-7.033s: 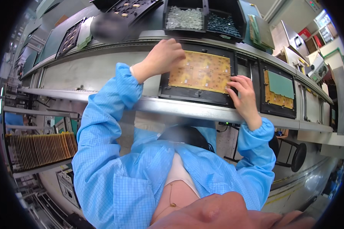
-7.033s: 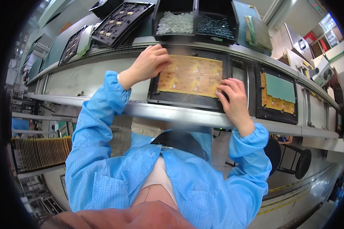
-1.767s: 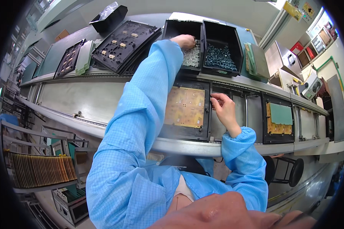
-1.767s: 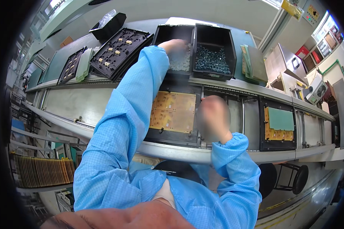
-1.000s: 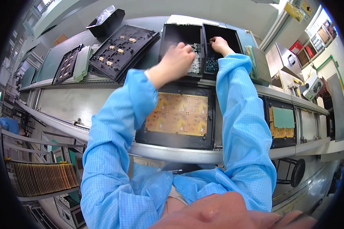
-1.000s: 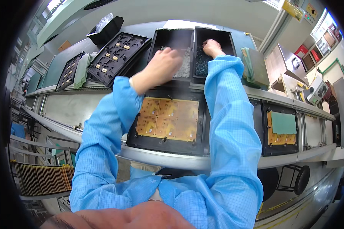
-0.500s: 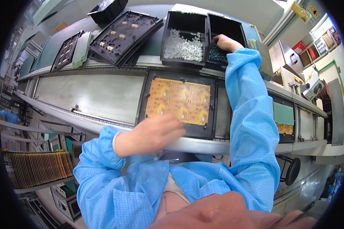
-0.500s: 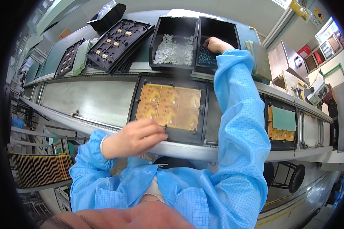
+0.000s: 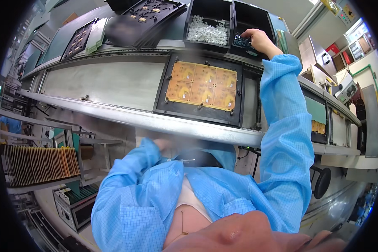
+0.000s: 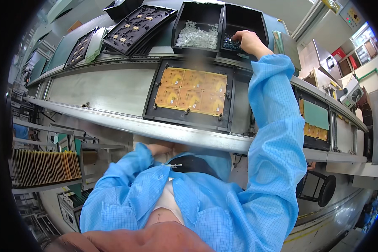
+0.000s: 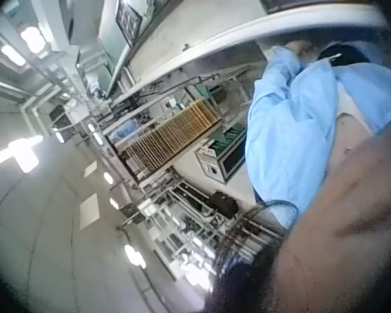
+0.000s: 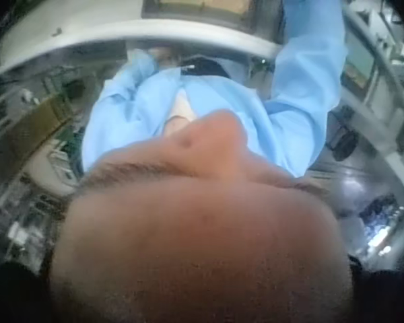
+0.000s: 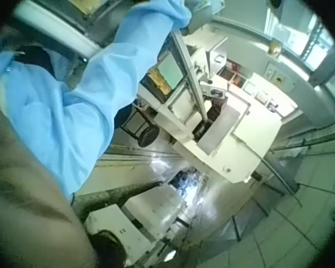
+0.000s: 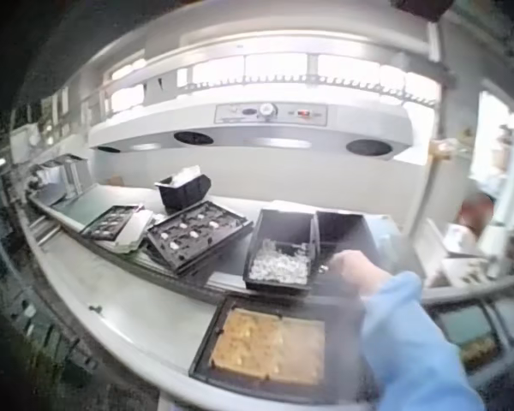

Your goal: Assembling small electronic components onto printed circuit boards at a factory workstation.

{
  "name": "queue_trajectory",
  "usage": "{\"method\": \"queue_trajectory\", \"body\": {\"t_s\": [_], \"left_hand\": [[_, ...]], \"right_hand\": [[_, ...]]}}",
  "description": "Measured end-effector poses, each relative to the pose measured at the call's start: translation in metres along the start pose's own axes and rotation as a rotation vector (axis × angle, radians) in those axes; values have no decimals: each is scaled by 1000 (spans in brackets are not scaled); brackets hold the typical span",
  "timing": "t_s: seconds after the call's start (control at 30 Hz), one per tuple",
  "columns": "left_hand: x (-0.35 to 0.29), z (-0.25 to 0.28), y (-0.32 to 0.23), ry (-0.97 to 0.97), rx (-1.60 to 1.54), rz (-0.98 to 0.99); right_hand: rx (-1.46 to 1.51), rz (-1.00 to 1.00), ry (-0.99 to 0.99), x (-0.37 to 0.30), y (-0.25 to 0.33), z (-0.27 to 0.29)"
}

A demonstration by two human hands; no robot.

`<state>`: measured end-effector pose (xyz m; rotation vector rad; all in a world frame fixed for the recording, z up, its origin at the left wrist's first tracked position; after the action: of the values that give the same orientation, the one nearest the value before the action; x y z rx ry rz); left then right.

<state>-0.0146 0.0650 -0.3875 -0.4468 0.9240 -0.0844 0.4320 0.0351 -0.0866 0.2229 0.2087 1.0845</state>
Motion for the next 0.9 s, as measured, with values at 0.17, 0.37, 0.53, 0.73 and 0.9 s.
{"method": "queue_trajectory", "body": {"t_s": [0.17,0.37,0.53,0.73,0.9], "left_hand": [[30,31,0,-48,-66,-86],[45,69,2,-56,-164,-190],[37,87,-9,-63,-247,-262],[24,90,-10,-155,-323,-306],[10,59,1,-261,-407,-276]], "right_hand": [[0,14,-4,-6,-10,3],[87,58,8,-13,7,17],[191,-30,-42,-23,-6,30],[344,-79,-50,-30,-17,29],[551,50,-74,-52,-8,16]]}}
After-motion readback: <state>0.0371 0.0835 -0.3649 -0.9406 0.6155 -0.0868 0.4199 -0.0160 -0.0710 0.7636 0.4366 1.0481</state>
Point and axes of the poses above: each hand's wrist, its own x-axis towards the middle knuckle, its own z-axis out of the back of the hand, y = z × x, the point moved 10 cm from there along x, towards the middle knuckle, and after that the axes turned 15 degrees about y, right-handed, at the moved point
